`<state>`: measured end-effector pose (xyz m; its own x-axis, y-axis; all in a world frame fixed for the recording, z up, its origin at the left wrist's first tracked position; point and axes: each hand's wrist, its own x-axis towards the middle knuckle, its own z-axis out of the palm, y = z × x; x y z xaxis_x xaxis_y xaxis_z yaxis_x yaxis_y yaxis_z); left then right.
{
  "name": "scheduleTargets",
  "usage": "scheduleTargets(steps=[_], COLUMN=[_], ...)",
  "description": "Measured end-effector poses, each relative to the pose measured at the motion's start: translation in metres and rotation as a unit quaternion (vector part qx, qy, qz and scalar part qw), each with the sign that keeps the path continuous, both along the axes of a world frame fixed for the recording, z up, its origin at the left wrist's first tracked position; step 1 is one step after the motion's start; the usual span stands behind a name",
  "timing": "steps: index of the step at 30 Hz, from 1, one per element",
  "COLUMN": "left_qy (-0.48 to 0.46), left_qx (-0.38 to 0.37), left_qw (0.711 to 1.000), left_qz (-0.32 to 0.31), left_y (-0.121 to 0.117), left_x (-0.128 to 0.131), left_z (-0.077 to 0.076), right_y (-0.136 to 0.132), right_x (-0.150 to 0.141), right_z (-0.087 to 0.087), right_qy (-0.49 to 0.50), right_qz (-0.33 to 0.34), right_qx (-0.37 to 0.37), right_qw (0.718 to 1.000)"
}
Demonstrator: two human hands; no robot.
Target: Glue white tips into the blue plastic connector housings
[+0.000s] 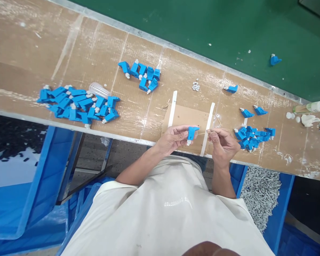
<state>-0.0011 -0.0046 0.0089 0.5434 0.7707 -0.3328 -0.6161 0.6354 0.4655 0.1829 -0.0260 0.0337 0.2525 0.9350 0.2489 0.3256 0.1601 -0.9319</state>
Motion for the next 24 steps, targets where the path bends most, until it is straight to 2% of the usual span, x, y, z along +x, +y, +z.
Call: scheduleTargets(steps=[6, 10, 13, 19, 24], left_qy=[0.024, 0.027, 0.016, -0.001, -0.015], left_qx=[-0.007, -0.002, -0.006, 0.009, -0.006], left_qw=[0.999, 0.998, 0.998, 0.997, 0.997], left_qz=[0.042, 0.063, 0.065, 0.073, 0.072], left_y=[0.004, 0.001, -0.001, -0.002, -0.001], left_x=[-0.012, -0.022, -0.024, -0.022, -0.019], left_z=[-0.006, -0.017, -0.023, -0.024, -0.024], right_y=[0.005, 0.025, 0.065, 0.168, 0.214], right_x=[0.003, 0.014, 0.025, 0.024, 0.018], right_z=[-0.014, -0.009, -0.011, -0.030, -0.034], right_qy=[-0.106, -0.138, -0.165, -0.289, -0.376], right_qz=[0.094, 0.060, 0.051, 0.121, 0.179], right_qx=[-0.057, -0.043, -0.032, -0.032, -0.001], right_qw=[0.988, 0.988, 0.984, 0.949, 0.909])
